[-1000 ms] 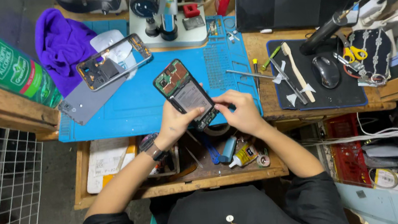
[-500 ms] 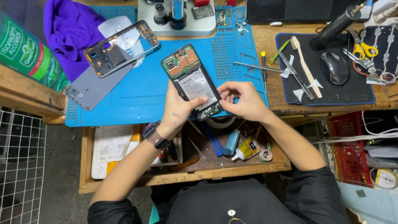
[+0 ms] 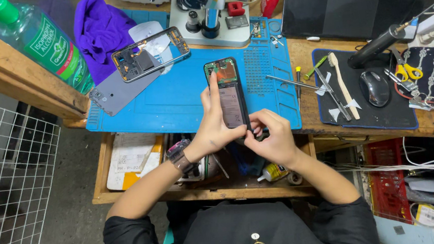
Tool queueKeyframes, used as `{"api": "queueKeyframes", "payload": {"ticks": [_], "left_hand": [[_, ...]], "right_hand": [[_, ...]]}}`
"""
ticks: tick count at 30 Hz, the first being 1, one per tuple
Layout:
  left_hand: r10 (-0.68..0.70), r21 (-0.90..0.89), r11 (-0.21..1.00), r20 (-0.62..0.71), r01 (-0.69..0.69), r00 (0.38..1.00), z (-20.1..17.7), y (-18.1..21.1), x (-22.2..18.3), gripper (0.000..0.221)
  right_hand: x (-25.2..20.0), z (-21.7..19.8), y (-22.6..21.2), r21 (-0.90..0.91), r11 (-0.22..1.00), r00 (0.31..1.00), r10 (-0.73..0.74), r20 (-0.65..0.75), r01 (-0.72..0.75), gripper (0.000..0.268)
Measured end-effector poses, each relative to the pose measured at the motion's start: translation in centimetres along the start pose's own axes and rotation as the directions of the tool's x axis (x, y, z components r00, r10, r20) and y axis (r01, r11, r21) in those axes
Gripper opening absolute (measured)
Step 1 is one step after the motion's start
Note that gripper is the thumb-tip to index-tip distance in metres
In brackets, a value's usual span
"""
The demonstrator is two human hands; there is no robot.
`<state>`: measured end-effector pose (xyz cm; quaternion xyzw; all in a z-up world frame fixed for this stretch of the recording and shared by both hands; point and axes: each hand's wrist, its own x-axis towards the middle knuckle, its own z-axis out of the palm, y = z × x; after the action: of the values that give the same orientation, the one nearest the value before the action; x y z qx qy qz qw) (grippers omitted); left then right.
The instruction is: The person disassembles a mobile phone by prying open the casing and using a metal probe to separate the internal battery from the chassis.
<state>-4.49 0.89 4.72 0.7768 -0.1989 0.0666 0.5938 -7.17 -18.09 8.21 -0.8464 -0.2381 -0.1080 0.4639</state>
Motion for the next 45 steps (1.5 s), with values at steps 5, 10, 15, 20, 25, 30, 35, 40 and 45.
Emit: {"api": "queueKeyframes", "payload": {"ticks": [5, 10, 15, 20, 25, 30, 35, 40, 45], "left_hand": [[-0.118, -0.029, 0.993, -0.074, 0.116, 0.990, -0.8, 0.1, -0.2, 0.143], [-0.056, 0.004, 0.998, -0.070, 0.056, 0.996, -1.3, 0.3, -1.0, 0.142], [-0.043, -0.082, 0.996, -0.078, 0.037, 0.996, -3.0, 0.0, -1.1, 0.142], [-0.314, -0.733, 0.534, 0.291, 0.421, 0.904, -3.6, -2.1, -0.1, 0.139], [-0.322, -0.762, 0.401, 0.404, 0.509, 0.857, -4.3, -4.5, -0.2, 0.134], [-0.364, -0.761, 0.244, 0.503, 0.601, 0.784, -4.8, -4.6, -0.1, 0.131], [-0.339, -0.770, 0.311, 0.458, 0.557, 0.822, -4.4, -5.1, 0.0, 0.139], [-0.376, -0.692, 0.396, 0.478, 0.604, 0.794, -3.6, -5.6, -0.2, 0.131], [-0.332, -0.717, 0.432, 0.438, 0.548, 0.835, -3.5, -5.5, -0.1, 0.102]], "right_hand": [[6.0, -3.6, -0.9, 0.004, 0.996, 0.868, -0.082, 0.490, 0.091, 0.019], [17.1, -1.4, -0.6, 0.068, 0.935, 0.841, -0.344, 0.418, 0.348, 0.010], [26.8, 7.9, 1.2, 0.111, 0.885, 0.758, -0.447, 0.474, 0.452, 0.017], [29.4, 16.2, 6.3, 0.011, 0.775, 0.668, -0.550, 0.501, 0.631, 0.048], [33.0, 20.3, 10.8, -0.190, 0.919, 0.822, -0.200, 0.533, 0.347, 0.064], [34.8, 19.7, 10.4, -0.401, 0.887, 0.831, 0.037, 0.555, 0.228, 0.051], [32.8, 18.2, 8.4, -0.378, 0.875, 0.858, -0.077, 0.508, 0.303, 0.025], [29.3, 13.6, 5.1, -0.164, 0.727, 0.678, -0.499, 0.540, 0.666, 0.017], [25.0, 8.3, 2.1, -0.287, 0.414, 0.504, -0.716, 0.484, 0.864, 0.025]]}}
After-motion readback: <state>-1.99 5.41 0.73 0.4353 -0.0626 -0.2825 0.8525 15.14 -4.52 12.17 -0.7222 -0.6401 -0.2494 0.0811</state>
